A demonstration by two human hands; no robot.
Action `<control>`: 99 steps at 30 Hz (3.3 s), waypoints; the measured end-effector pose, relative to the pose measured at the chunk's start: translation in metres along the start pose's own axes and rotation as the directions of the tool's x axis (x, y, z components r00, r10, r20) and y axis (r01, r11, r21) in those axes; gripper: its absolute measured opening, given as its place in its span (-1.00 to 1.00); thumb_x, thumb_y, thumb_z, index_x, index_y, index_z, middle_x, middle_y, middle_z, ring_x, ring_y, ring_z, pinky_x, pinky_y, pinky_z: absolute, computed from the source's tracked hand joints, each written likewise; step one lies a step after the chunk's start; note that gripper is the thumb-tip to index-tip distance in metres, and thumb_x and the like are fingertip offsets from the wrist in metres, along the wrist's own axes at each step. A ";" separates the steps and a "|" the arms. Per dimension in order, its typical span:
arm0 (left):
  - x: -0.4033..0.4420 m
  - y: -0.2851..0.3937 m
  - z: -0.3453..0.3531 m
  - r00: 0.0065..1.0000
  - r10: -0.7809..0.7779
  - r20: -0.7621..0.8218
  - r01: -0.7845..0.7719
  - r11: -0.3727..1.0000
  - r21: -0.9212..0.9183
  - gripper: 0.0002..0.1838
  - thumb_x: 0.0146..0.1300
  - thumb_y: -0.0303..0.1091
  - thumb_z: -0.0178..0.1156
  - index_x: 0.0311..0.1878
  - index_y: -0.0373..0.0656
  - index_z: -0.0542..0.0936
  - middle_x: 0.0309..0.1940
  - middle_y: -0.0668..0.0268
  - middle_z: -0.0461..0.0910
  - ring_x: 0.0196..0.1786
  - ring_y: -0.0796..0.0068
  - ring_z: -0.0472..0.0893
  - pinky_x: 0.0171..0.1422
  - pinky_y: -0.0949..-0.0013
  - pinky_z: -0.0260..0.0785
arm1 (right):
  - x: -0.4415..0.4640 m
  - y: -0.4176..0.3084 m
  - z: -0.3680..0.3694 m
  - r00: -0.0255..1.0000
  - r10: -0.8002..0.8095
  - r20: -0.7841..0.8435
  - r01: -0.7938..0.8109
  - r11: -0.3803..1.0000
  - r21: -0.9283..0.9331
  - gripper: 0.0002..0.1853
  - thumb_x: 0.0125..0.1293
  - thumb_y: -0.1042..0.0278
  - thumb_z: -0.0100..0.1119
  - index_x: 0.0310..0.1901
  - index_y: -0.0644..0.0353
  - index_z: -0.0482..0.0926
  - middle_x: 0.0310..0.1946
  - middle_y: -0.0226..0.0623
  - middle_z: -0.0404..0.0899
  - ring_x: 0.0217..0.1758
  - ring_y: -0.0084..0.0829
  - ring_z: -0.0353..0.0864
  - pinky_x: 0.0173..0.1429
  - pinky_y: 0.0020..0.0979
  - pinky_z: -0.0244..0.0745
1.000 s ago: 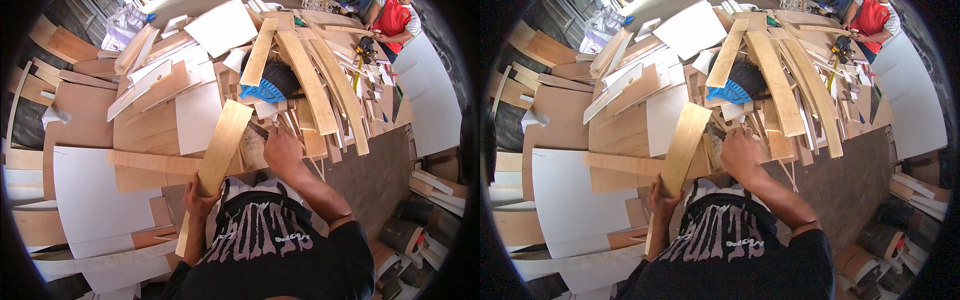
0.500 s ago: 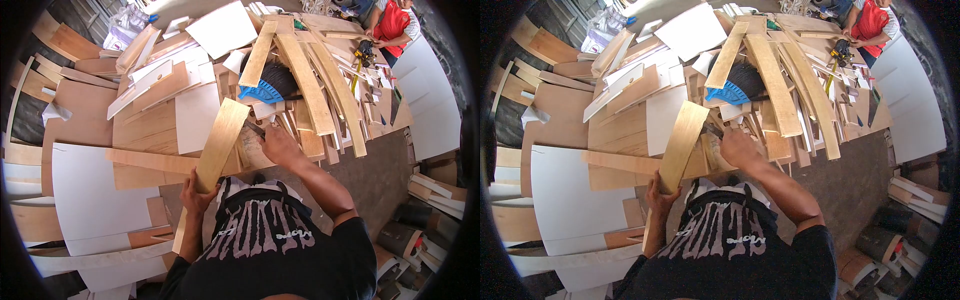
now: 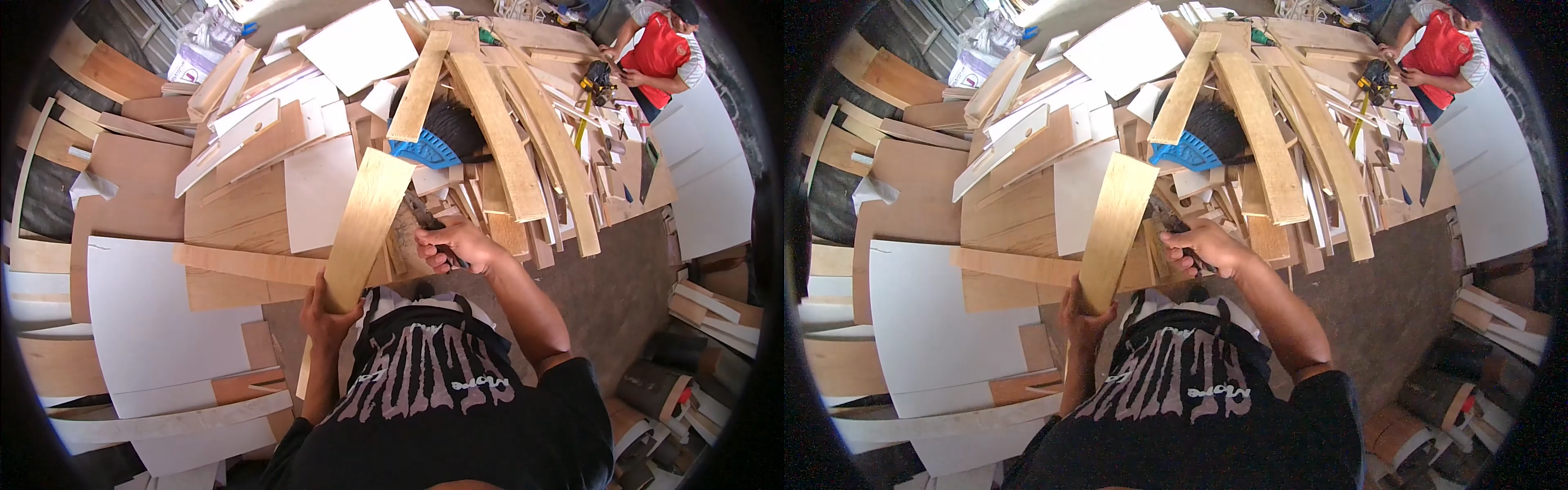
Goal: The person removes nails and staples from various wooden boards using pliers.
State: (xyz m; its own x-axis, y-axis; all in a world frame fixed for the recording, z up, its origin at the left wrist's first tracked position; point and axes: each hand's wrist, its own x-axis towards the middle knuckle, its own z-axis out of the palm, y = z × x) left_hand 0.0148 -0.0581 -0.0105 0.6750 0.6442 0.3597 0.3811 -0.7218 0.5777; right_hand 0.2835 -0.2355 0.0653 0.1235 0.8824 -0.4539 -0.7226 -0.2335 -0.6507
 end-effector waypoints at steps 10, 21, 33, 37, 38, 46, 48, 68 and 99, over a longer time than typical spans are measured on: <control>0.002 0.004 0.021 1.000 -0.015 -0.020 0.011 0.982 -0.191 0.03 -0.24 -0.08 0.69 0.37 -0.32 0.51 -0.09 0.04 0.68 -0.08 0.05 0.72 0.03 0.14 0.57 | 0.017 0.026 -0.006 0.835 -0.164 0.526 -0.148 0.853 0.501 -0.63 0.54 -0.07 0.14 -0.26 0.00 0.33 -0.46 -0.59 0.21 -0.50 -0.66 0.17 -0.45 -0.53 0.13; 0.012 -0.008 0.018 0.997 0.066 -0.034 -0.072 0.970 -0.233 0.03 -0.15 -0.01 0.66 0.35 -0.43 0.48 -0.11 -0.04 0.66 -0.06 -0.02 0.71 0.05 0.09 0.55 | 0.044 0.053 0.005 0.648 -0.371 0.665 -0.306 0.673 0.674 -0.61 0.55 -0.12 0.13 -0.26 -0.01 0.32 -0.48 -0.58 0.24 -0.56 -0.66 0.20 -0.54 -0.54 0.15; 0.008 -0.024 0.008 0.992 -0.101 0.074 0.120 0.936 -0.331 0.04 -0.21 -0.15 0.67 0.40 -0.38 0.47 0.07 -0.05 0.68 0.13 0.09 0.71 0.26 0.15 0.52 | 0.071 0.062 0.037 0.533 -0.493 0.688 -0.388 0.580 0.716 -0.62 0.55 -0.15 0.12 -0.26 -0.04 0.36 -0.53 -0.62 0.20 -0.59 -0.71 0.18 -0.61 -0.58 0.15; 0.014 -0.034 0.006 0.993 -0.089 0.082 0.114 0.913 -0.392 0.03 -0.20 -0.18 0.66 0.41 -0.37 0.46 0.11 -0.05 0.68 0.17 0.08 0.70 0.30 0.15 0.51 | 0.078 0.066 0.049 0.541 -0.517 0.663 -0.363 0.568 0.739 -0.63 0.56 -0.12 0.13 -0.25 -0.03 0.35 -0.53 -0.61 0.22 -0.60 -0.71 0.17 -0.62 -0.59 0.14; 0.017 -0.036 0.004 0.991 -0.083 0.101 0.117 0.912 -0.394 0.03 -0.19 -0.21 0.65 0.42 -0.36 0.46 0.12 -0.05 0.67 0.19 0.08 0.69 0.30 0.15 0.50 | 0.079 0.066 0.054 0.545 -0.543 0.639 -0.366 0.532 0.764 -0.64 0.55 -0.05 0.16 -0.28 0.00 0.35 -0.57 -0.60 0.21 -0.65 -0.71 0.15 -0.66 -0.59 0.11; 0.036 -0.061 -0.003 0.983 -0.021 0.182 0.120 0.825 -0.552 0.07 -0.21 -0.37 0.63 0.49 -0.36 0.40 0.24 -0.01 0.64 0.30 0.20 0.63 0.43 0.20 0.42 | 0.101 0.063 0.094 0.378 -0.683 0.625 -0.449 0.455 0.769 -0.66 0.56 0.05 0.19 -0.30 0.05 0.37 -0.56 -0.55 0.28 -0.65 -0.69 0.21 -0.68 -0.59 0.15; 0.043 -0.067 -0.008 0.968 -0.037 0.249 0.172 0.817 -0.551 0.08 -0.22 -0.40 0.62 0.49 -0.39 0.39 0.27 -0.01 0.62 0.35 0.24 0.60 0.47 0.23 0.38 | 0.108 0.062 0.101 0.381 -0.710 0.592 -0.462 0.409 0.787 -0.67 0.55 0.10 0.21 -0.32 0.06 0.39 -0.56 -0.53 0.34 -0.66 -0.68 0.25 -0.69 -0.58 0.20; 0.072 -0.090 -0.029 0.951 0.054 0.304 0.136 0.812 -0.568 0.06 -0.18 -0.37 0.61 0.50 -0.36 0.39 0.20 -0.07 0.66 0.26 0.19 0.66 0.39 0.21 0.45 | 0.066 0.012 0.133 0.617 -0.665 -0.421 -0.081 0.478 -0.874 -0.68 0.41 0.28 0.25 0.01 0.39 0.54 -0.20 0.26 0.65 -0.20 0.21 0.66 -0.09 -0.05 0.56; 0.101 -0.059 -0.024 0.921 0.022 0.388 0.223 0.788 -0.574 0.10 -0.17 -0.36 0.61 0.55 -0.26 0.36 0.21 -0.03 0.66 0.27 0.24 0.65 0.42 0.21 0.42 | 0.081 -0.023 0.089 0.048 -0.999 -0.009 -0.272 -0.004 -0.962 -0.45 0.13 0.60 0.37 0.21 0.13 0.55 0.08 -0.09 0.48 0.07 0.01 0.55 0.11 -0.05 0.54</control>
State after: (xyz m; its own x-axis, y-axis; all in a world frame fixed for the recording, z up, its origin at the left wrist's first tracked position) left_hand 0.0449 0.0557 0.0093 0.8757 0.4792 0.0598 0.0881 -0.2803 0.9559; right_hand 0.2491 -0.1226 0.0978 0.7338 0.2719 0.6226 0.6241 -0.6318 -0.4596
